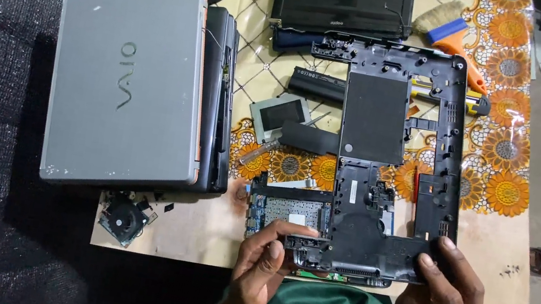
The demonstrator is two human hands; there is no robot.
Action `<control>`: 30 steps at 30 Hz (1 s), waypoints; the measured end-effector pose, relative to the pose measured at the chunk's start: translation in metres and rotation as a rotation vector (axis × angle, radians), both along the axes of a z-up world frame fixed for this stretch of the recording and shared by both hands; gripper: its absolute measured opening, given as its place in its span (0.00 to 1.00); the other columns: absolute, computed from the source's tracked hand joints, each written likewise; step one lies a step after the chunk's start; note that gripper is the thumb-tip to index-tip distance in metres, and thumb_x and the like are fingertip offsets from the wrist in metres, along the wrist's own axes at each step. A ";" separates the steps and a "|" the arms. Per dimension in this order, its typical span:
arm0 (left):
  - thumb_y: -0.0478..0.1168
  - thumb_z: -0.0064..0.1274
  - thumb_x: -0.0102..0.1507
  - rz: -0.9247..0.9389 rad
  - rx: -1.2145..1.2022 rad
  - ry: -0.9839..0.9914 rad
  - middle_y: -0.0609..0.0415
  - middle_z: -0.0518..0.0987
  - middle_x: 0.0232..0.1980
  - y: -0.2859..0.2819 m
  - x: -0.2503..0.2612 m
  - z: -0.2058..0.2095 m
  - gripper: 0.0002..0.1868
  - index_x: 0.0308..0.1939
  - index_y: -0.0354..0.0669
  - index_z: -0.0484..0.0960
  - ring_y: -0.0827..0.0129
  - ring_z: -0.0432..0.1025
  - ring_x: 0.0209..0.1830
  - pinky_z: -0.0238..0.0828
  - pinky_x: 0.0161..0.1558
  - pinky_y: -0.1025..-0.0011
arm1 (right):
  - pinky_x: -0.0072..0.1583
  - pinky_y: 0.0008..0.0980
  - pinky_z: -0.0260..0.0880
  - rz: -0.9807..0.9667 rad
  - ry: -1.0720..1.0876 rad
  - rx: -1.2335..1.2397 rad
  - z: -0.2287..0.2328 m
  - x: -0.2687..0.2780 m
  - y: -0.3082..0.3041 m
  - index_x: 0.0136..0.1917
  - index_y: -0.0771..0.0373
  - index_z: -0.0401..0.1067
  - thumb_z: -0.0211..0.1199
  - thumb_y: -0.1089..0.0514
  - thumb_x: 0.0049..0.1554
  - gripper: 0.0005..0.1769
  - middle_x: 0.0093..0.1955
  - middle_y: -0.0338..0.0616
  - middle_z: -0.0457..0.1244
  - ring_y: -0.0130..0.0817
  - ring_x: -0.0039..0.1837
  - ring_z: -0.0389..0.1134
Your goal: The person works on a disassembled laptop motherboard, using a red screwdriver to tighten screws on a small component. They then pick up the laptop's bottom casing and align it over the motherboard.
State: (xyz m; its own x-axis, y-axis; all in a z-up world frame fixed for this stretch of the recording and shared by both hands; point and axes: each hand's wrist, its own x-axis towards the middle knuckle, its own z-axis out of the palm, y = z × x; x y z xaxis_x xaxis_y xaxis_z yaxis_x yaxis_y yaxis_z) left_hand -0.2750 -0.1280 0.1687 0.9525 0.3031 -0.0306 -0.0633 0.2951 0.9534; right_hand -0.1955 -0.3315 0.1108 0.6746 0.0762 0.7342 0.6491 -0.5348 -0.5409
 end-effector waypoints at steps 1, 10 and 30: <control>0.52 0.35 0.70 -0.007 0.030 -0.058 0.41 0.78 0.51 0.001 0.002 0.002 0.26 0.51 0.31 0.76 0.55 0.73 0.55 0.66 0.60 0.63 | 0.63 0.54 0.73 0.005 0.002 0.000 -0.004 0.000 -0.002 0.51 0.73 0.72 0.57 0.75 0.62 0.06 0.57 0.72 0.64 0.61 0.59 0.69; 0.57 0.49 0.66 -0.045 -0.083 -0.030 0.45 0.79 0.49 -0.002 -0.003 0.005 0.26 0.53 0.36 0.74 0.58 0.75 0.52 0.76 0.53 0.63 | 0.65 0.53 0.73 0.000 0.088 0.101 0.001 -0.002 0.001 0.49 0.73 0.71 0.51 0.78 0.63 0.09 0.57 0.72 0.64 0.59 0.59 0.69; 0.47 0.43 0.71 -0.284 0.508 -0.376 0.50 0.75 0.44 0.013 0.034 0.137 0.11 0.52 0.50 0.77 0.65 0.72 0.40 0.69 0.44 0.71 | 0.59 0.34 0.72 0.221 0.393 0.453 0.058 -0.001 -0.014 0.46 0.74 0.66 0.54 0.64 0.55 0.09 0.49 0.66 0.65 0.48 0.53 0.71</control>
State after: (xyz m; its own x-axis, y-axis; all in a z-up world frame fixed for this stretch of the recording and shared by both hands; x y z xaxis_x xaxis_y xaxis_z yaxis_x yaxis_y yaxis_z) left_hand -0.2406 -0.1152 0.3061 0.9151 -0.0706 0.3970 -0.4030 -0.1285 0.9061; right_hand -0.1966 -0.3454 0.1685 0.9041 -0.0157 0.4269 0.4248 -0.0735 -0.9023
